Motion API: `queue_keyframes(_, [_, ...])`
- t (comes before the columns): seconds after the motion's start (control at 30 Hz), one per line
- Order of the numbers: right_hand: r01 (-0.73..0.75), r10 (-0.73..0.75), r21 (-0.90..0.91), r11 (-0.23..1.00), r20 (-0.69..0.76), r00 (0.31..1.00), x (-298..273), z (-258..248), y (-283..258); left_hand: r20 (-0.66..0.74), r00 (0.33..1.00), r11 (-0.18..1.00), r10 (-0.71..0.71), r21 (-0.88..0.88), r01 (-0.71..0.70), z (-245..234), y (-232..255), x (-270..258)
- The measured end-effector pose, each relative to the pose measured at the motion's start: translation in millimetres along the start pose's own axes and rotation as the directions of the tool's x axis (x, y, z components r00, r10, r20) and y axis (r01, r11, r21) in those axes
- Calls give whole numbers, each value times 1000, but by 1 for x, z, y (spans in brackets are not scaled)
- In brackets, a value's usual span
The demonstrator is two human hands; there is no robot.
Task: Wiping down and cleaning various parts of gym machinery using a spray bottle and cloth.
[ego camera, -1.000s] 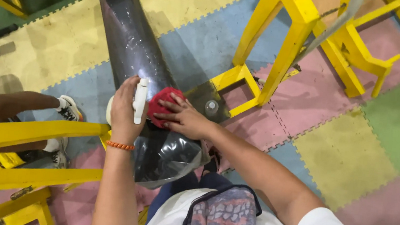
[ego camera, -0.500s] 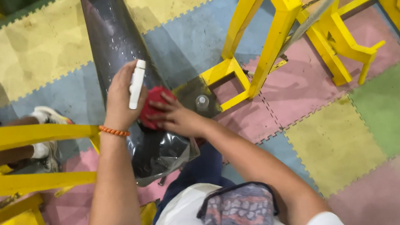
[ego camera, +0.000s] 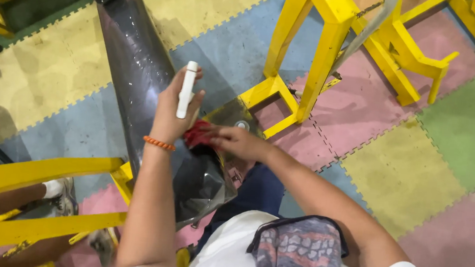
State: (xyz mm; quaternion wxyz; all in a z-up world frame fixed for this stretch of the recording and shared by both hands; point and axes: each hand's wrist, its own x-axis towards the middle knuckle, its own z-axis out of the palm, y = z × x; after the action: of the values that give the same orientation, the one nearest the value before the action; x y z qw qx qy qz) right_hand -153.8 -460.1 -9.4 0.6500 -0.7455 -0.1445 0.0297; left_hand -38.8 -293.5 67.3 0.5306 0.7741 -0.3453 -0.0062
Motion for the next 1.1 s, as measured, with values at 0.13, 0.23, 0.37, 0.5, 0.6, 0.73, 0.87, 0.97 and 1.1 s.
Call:
queue_keyframes(0.13, [-486, 466, -43, 873, -226, 856, -7, -45, 11, 53, 998, 997, -15, -72, 19, 28, 6, 20])
queue_keyframes(0.23, [-262, 251, 5, 965, -309, 917, -19, -86, 5, 113, 993, 994, -37, -99, 48, 53, 3, 39])
queue_keyframes(0.37, [-425, 338, -145, 894, -404, 850, 4, -164, 12, 206, 977, 997, -56, -32, 64, 87, -16, 71])
queue_keyframes(0.5, [-404, 134, -406, 820, -550, 825, 25, -244, 28, 353, 931, 995, -94, -7, 103, 110, -39, 114])
queue_keyframes(0.6, [-408, -14, -615, 675, -563, 826, 44, -301, 60, 389, 917, 995, -85, -16, 99, 120, -41, 146])
queue_keyframes(0.73, [-397, 7, -909, 130, -399, 917, 52, -358, 157, 433, 897, 996, -87, 35, 79, 148, -50, 194])
queue_keyframes(0.87, [-431, 333, -897, 100, -379, 864, 57, -347, 125, 471, 872, 989, -131, 126, 81, 178, -44, 219])
queue_keyframes(0.97, [-400, 392, -913, 83, -339, 855, 61, -347, 125, 472, 879, 997, -75, 60, 53, 196, -52, 217])
queue_keyframes(1.1, [-419, 371, -904, 80, -364, 855, 70, -357, 126, 491, 870, 999, -49, 10, 50, 210, -55, 220])
